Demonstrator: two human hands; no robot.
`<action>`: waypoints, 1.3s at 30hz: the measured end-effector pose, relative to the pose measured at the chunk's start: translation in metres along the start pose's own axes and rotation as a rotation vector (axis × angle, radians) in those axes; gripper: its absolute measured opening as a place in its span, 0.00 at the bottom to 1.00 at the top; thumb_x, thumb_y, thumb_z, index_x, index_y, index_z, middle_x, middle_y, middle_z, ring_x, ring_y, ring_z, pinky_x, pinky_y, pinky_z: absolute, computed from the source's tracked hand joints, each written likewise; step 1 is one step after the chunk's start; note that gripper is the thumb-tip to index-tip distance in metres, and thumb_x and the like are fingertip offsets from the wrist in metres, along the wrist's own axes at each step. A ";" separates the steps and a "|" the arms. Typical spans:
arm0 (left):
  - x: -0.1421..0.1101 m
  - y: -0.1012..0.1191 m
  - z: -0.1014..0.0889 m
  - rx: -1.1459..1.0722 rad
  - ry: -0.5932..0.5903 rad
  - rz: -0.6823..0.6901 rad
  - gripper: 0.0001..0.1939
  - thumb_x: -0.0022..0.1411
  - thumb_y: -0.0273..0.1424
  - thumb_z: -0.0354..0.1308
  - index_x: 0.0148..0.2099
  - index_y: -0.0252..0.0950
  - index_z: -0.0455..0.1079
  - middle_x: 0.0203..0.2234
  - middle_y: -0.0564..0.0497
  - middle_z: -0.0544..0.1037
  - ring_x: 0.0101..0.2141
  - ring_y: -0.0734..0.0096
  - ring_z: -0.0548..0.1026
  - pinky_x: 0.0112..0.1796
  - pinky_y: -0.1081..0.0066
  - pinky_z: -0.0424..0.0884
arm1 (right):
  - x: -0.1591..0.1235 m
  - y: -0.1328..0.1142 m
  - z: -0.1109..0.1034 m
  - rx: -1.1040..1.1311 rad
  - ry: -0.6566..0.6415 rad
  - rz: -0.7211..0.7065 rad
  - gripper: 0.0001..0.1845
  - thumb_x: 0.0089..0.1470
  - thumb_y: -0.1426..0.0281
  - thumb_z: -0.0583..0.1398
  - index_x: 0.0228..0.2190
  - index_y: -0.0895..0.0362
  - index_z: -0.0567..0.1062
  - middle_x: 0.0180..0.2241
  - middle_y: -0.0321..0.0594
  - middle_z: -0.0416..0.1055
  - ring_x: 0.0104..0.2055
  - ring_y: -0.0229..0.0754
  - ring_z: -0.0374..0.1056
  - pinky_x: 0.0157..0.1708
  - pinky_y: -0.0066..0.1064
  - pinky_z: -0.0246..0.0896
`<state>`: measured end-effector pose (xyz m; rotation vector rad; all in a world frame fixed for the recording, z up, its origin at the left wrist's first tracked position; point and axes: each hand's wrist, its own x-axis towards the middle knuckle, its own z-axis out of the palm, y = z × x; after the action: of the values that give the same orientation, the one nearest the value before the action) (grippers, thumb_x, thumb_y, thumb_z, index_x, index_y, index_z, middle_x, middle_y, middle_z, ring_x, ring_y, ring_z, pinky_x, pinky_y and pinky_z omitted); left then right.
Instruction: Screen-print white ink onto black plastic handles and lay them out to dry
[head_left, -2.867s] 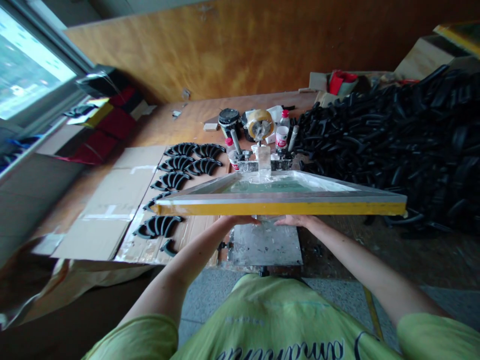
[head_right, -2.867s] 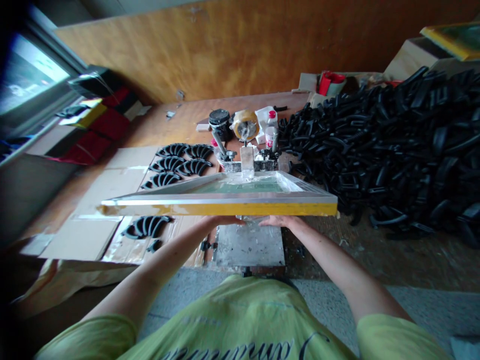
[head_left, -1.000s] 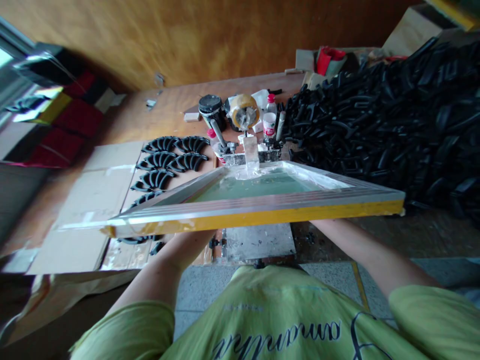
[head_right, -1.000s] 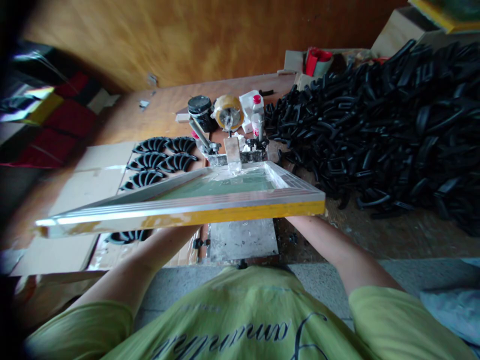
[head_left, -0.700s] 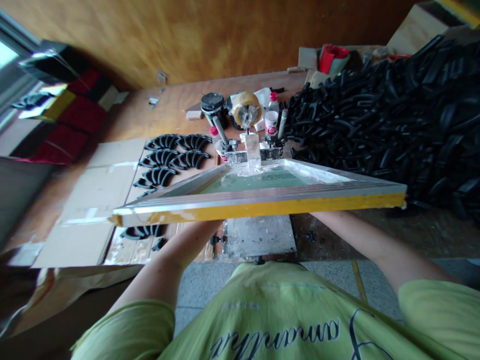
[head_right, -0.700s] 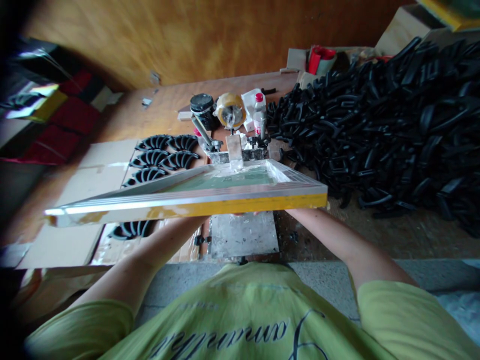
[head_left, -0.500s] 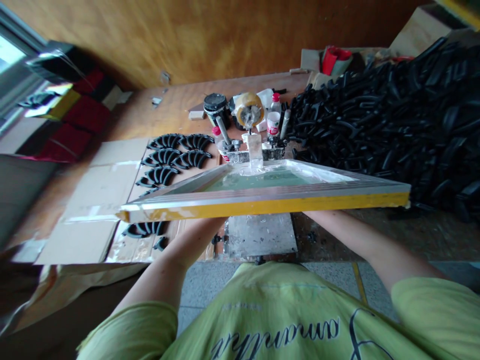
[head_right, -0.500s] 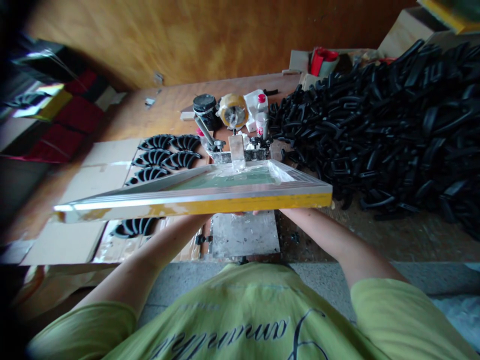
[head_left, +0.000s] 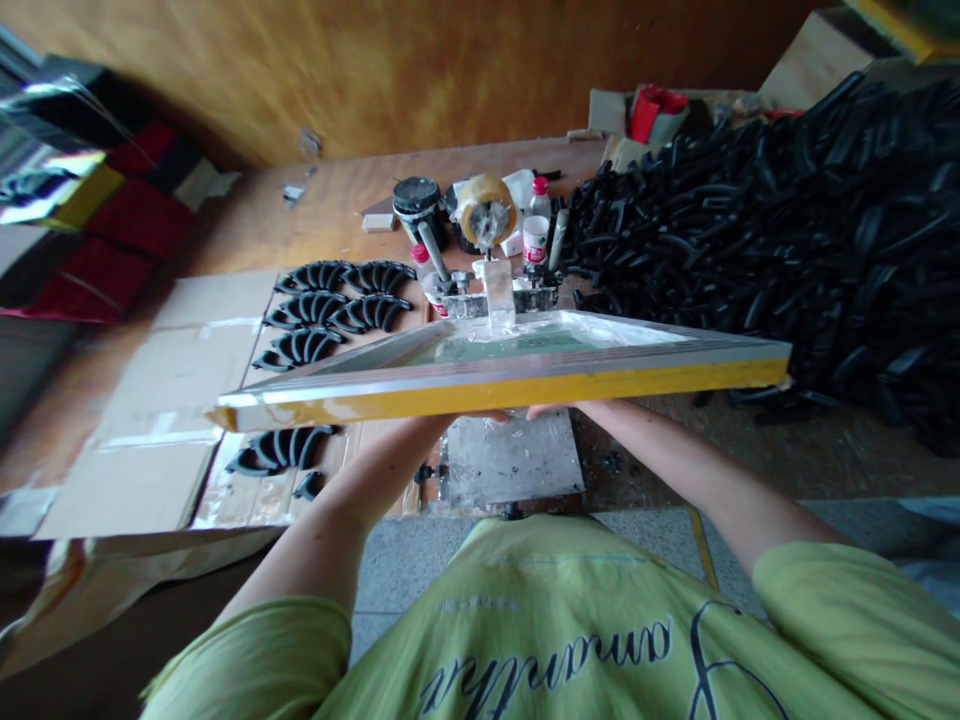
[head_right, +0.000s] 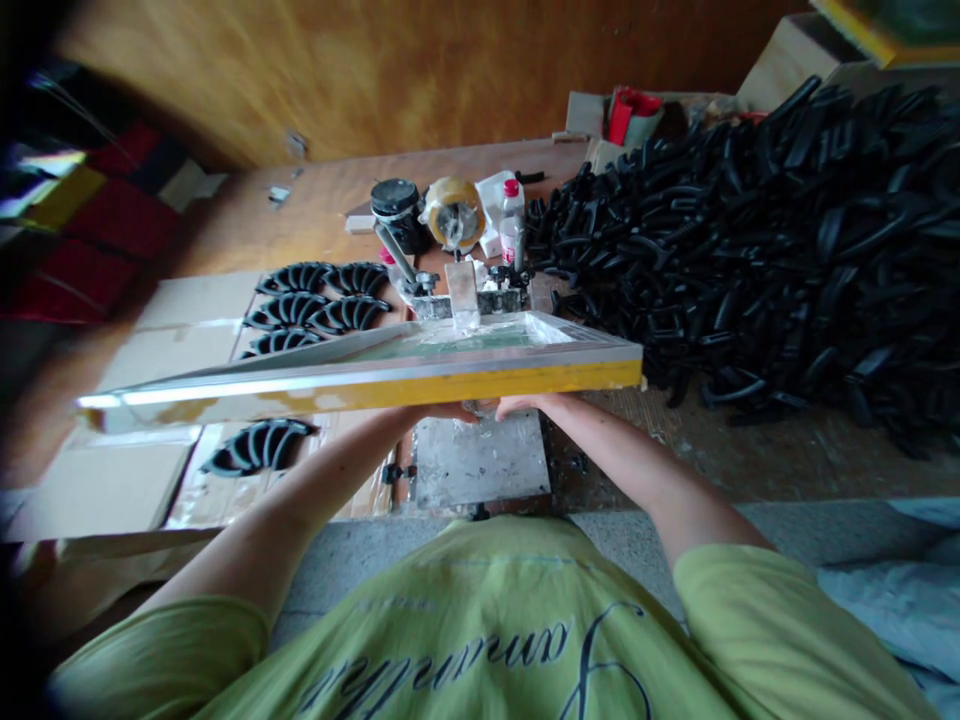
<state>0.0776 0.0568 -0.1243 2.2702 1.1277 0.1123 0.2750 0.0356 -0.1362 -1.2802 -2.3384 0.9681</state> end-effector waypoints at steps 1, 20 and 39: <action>0.000 0.001 0.000 0.009 -0.002 0.009 0.28 0.58 0.42 0.61 0.57 0.35 0.65 0.55 0.42 0.68 0.53 0.52 0.67 0.53 0.51 0.65 | 0.000 -0.001 0.001 -0.014 -0.002 0.000 0.38 0.38 0.63 0.72 0.52 0.54 0.70 0.57 0.44 0.65 0.60 0.60 0.56 0.61 0.51 0.48; -0.114 -0.002 0.047 -0.098 0.570 -0.202 0.29 0.61 0.41 0.57 0.62 0.37 0.61 0.63 0.40 0.61 0.65 0.54 0.54 0.61 0.52 0.54 | -0.149 0.109 -0.041 -0.410 0.542 0.584 0.15 0.57 0.71 0.54 0.43 0.59 0.76 0.42 0.54 0.74 0.47 0.55 0.68 0.48 0.46 0.61; -0.094 0.050 -0.097 -0.892 1.121 -0.128 0.25 0.65 0.50 0.46 0.47 0.36 0.73 0.29 0.50 0.75 0.31 0.70 0.73 0.35 0.71 0.71 | -0.044 -0.027 0.011 -0.317 0.319 -0.004 0.18 0.59 0.70 0.58 0.50 0.57 0.73 0.47 0.46 0.73 0.53 0.50 0.64 0.55 0.43 0.57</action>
<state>0.0213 0.0085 -0.0009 1.2251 1.3028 1.6159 0.2762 -0.0154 -0.1236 -1.4214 -2.2944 0.3610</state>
